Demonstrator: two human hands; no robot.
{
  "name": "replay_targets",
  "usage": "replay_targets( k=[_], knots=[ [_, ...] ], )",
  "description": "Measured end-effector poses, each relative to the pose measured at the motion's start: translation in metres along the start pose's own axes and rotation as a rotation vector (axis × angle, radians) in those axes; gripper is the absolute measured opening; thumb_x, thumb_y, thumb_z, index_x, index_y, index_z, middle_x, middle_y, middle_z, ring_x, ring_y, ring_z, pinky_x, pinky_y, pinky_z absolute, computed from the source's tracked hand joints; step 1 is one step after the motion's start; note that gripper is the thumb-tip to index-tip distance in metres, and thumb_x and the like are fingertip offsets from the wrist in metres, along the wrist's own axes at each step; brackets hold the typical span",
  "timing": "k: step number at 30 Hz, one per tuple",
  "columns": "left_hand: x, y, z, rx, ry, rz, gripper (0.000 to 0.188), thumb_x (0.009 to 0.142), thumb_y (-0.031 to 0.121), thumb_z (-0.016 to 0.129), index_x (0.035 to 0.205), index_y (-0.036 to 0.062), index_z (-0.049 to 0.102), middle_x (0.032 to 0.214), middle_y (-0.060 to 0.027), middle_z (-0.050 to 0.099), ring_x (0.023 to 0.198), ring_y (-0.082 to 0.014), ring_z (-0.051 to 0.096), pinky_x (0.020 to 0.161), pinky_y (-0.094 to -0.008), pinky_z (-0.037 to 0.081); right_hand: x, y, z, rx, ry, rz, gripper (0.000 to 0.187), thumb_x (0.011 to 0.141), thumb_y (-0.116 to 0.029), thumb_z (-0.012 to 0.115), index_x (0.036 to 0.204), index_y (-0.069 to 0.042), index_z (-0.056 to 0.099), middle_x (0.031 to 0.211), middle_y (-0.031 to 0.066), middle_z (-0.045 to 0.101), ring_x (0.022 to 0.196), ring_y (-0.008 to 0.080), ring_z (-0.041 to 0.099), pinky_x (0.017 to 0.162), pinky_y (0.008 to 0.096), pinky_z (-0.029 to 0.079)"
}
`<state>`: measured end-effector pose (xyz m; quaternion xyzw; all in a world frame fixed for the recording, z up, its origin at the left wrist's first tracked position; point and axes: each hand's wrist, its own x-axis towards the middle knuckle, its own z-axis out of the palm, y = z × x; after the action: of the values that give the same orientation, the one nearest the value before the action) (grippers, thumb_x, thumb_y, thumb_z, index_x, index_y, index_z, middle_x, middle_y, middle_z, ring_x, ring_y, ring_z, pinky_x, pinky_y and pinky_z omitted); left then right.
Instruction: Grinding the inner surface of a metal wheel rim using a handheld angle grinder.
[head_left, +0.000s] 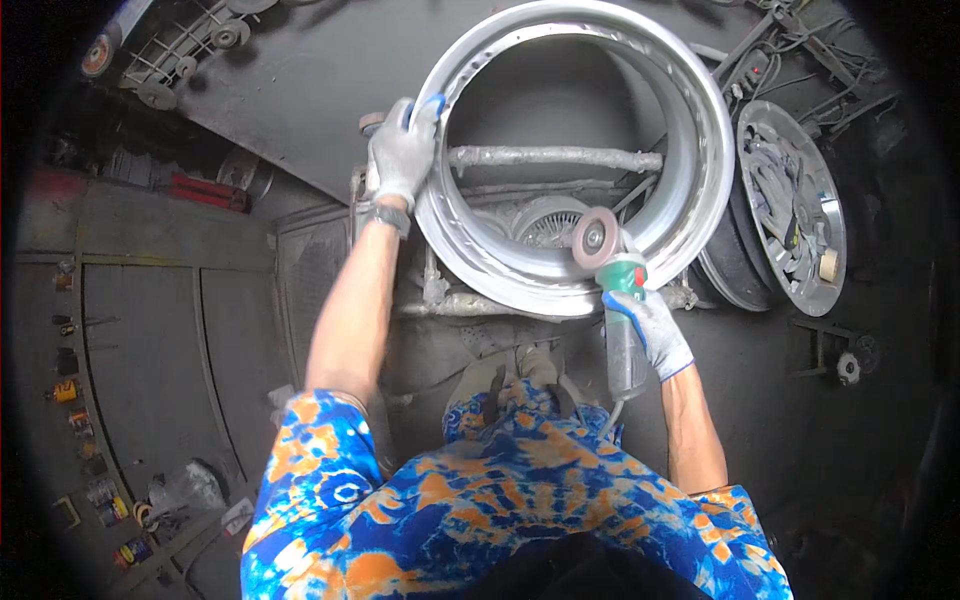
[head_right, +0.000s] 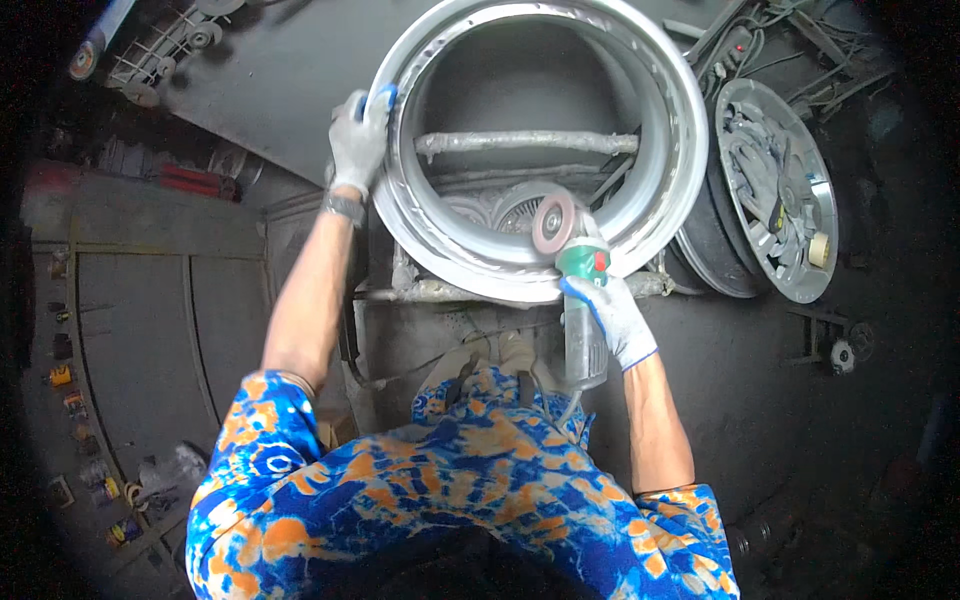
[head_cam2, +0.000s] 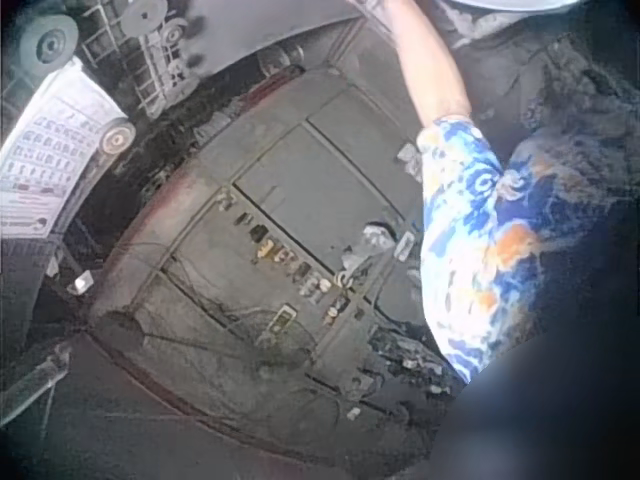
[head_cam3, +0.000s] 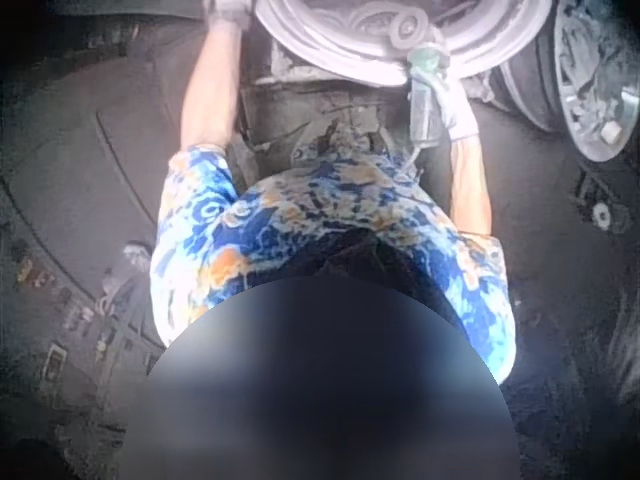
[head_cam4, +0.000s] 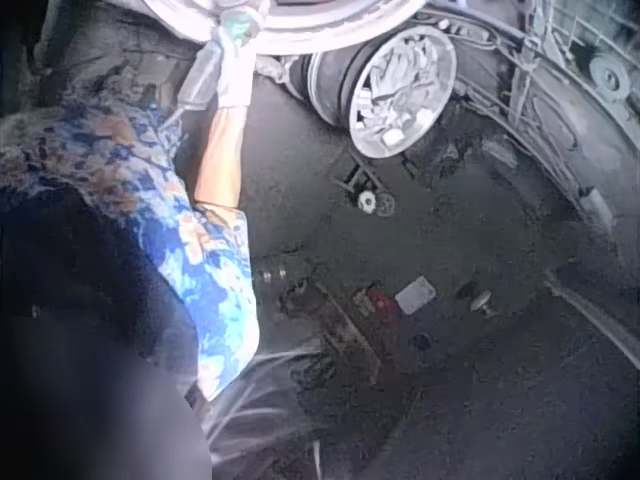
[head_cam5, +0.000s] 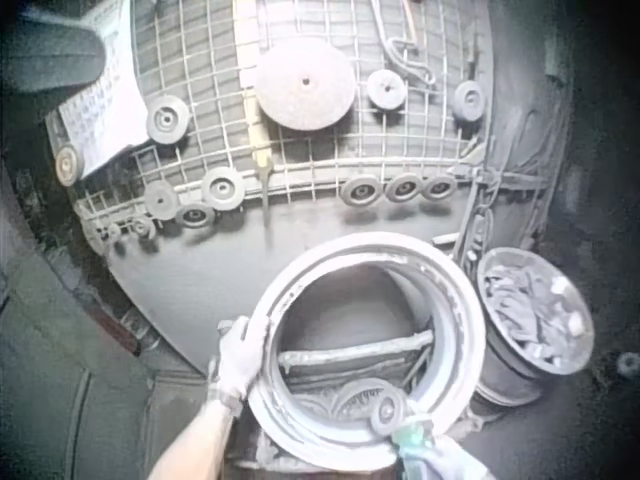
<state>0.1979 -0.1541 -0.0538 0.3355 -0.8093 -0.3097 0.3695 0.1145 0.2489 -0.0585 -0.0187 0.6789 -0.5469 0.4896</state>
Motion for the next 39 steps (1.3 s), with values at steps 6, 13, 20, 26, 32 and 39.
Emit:
replay_targets(
  k=[6,13,20,26,32,39],
  knots=[
    [-0.158,-0.035,0.031,-0.293,0.279,-0.393,0.03,0.106,0.026,0.056,0.099,-0.002,0.063,0.084,-0.0112,0.065,0.077,-0.0184,0.058,0.075,-0.0373,0.05,0.013,-0.024,0.009,-0.222,-0.054,-0.187,0.04,0.09,-0.026,0.077,0.119,0.001,0.066,0.096,0.0082,0.071,0.087,0.0148,0.064,0.081,0.0296,0.052],
    [-0.175,-0.069,-0.003,-0.41,-0.022,-0.414,0.037,0.11,0.026,0.046,0.11,-0.0053,0.066,0.097,-0.0116,0.068,0.089,-0.0212,0.061,0.083,-0.0366,0.049,0.05,-0.043,0.044,-0.594,-0.207,-0.317,0.044,0.087,-0.031,0.078,0.116,0.001,0.068,0.099,0.0113,0.073,0.09,0.0193,0.065,0.085,0.0345,0.052],
    [-0.023,-0.062,-0.018,-0.713,-0.265,-0.24,0.047,0.111,0.042,0.043,0.142,0.009,0.055,0.131,-0.0041,0.065,0.115,-0.0134,0.062,0.105,-0.034,0.048,0.081,-0.063,0.111,-0.665,-0.355,-0.351,0.041,0.086,-0.031,0.076,0.11,0.001,0.068,0.095,0.0097,0.072,0.086,0.0175,0.064,0.083,0.0336,0.052],
    [-0.001,-0.037,0.003,-0.716,-0.219,-0.466,0.042,0.109,0.04,0.048,0.115,0.003,0.068,0.101,-0.0052,0.069,0.089,-0.0131,0.062,0.081,-0.0303,0.051,0.089,-0.077,0.143,-0.533,-0.296,-0.355,0.04,0.09,-0.032,0.072,0.113,0.001,0.069,0.1,0.0116,0.073,0.089,0.0183,0.066,0.084,0.033,0.052],
    [-0.003,-0.021,-0.011,-0.95,-0.07,-0.51,0.04,0.107,0.036,0.053,0.102,0.0011,0.071,0.084,-0.0054,0.07,0.071,-0.0154,0.064,0.063,-0.0322,0.052,0.082,-0.07,0.157,-0.537,-0.313,-0.266,0.043,0.091,-0.037,0.073,0.112,0.0,0.067,0.098,0.006,0.07,0.088,0.0127,0.06,0.082,0.0312,0.05],
    [-0.005,-0.007,-0.023,-0.737,-0.167,-0.595,0.045,0.106,0.041,0.051,0.092,0.0039,0.072,0.067,-0.0044,0.063,0.053,-0.014,0.056,0.048,-0.0303,0.044,0.078,-0.05,0.109,-0.925,-0.435,-0.27,0.043,0.085,-0.034,0.074,0.116,-0.005,0.07,0.1,0.0182,0.073,0.09,0.0267,0.069,0.086,0.0368,0.053]
  ],
)
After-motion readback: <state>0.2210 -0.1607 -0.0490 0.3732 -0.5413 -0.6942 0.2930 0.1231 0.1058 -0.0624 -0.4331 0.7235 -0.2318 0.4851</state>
